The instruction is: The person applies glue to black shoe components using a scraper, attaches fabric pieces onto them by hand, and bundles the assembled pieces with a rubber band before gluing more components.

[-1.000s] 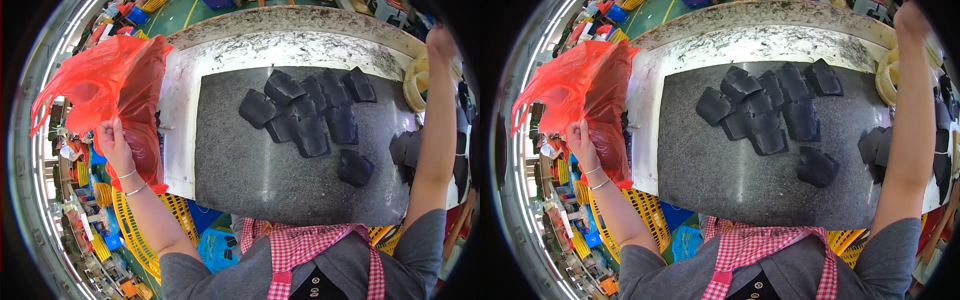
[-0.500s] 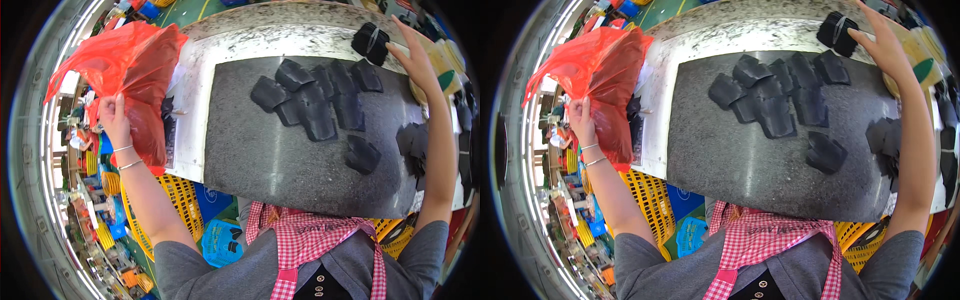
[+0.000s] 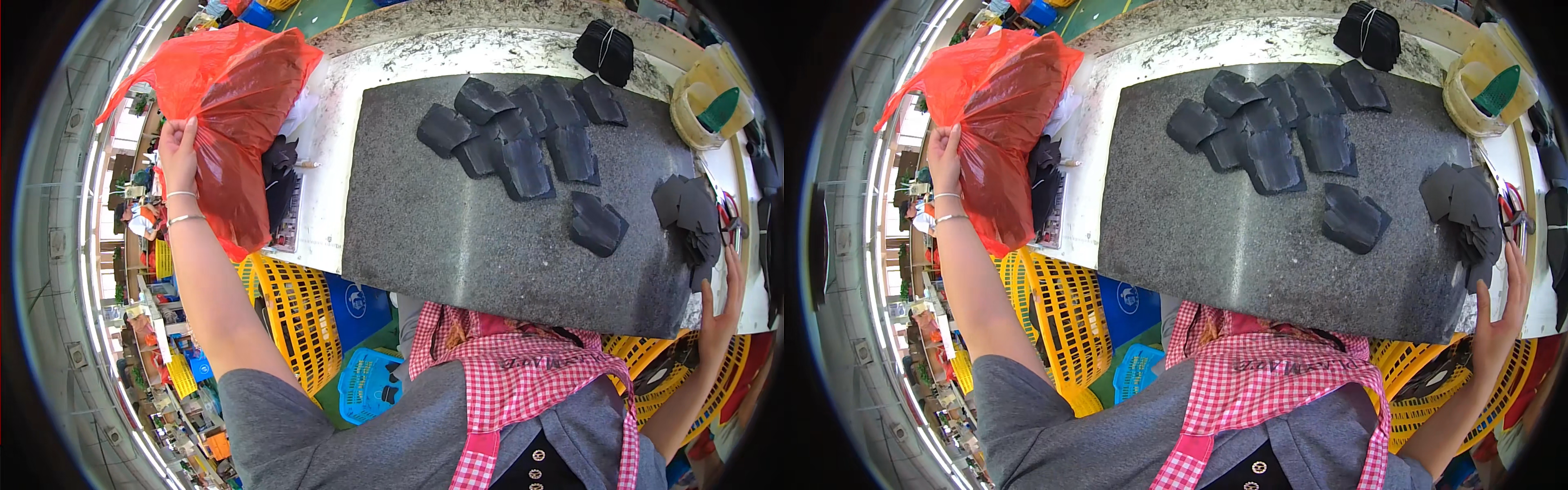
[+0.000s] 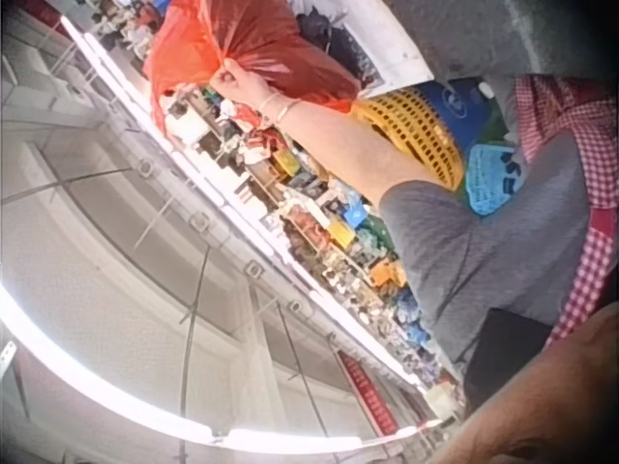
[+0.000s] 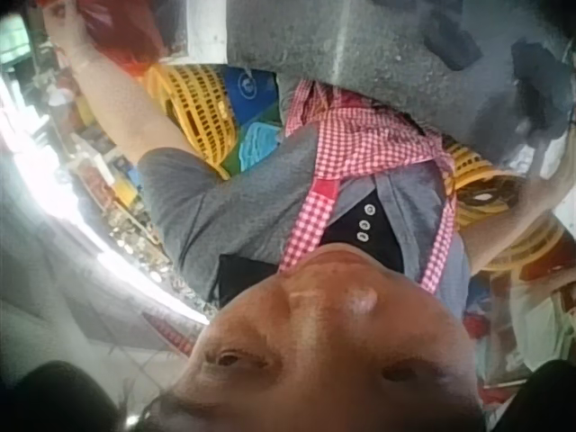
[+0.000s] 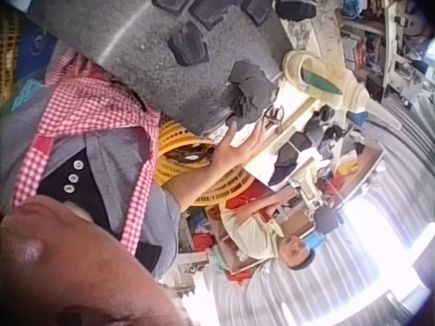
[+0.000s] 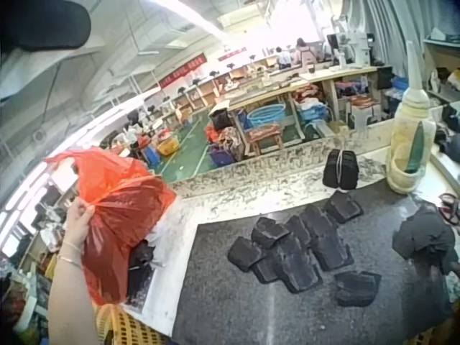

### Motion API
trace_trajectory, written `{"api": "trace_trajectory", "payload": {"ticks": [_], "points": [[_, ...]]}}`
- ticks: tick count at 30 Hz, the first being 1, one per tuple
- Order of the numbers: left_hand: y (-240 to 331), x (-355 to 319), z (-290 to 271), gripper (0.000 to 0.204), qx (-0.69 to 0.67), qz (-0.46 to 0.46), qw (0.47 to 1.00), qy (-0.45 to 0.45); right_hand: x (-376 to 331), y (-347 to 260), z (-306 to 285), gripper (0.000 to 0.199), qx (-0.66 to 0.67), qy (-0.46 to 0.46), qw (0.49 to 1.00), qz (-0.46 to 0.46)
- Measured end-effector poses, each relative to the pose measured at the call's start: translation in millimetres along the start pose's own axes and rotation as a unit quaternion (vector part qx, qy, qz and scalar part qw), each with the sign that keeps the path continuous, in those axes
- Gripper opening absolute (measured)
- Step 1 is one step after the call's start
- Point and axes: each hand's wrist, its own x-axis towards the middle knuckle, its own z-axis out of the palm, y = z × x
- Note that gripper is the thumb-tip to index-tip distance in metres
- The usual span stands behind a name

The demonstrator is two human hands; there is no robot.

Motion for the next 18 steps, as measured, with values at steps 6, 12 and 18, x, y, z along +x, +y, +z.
{"api": "trace_trajectory", "payload": {"ticks": [6, 12, 18], "points": [[3, 26, -22, 0.017, 0.081, -0.018, 0.996, -0.016, 5, -15, 7, 0.067, -0.077, 0.018, 0.994, -0.069], [18, 35, -26, 0.018, 0.111, -0.012, 0.994, -0.021, 24, -35, 12, 0.09, -0.116, -0.025, 0.989, -0.092], [23, 24, -11, 0.018, 0.137, 0.004, 0.99, -0.037, 29, -35, 26, 0.097, -0.127, -0.072, 0.987, -0.071]]}}
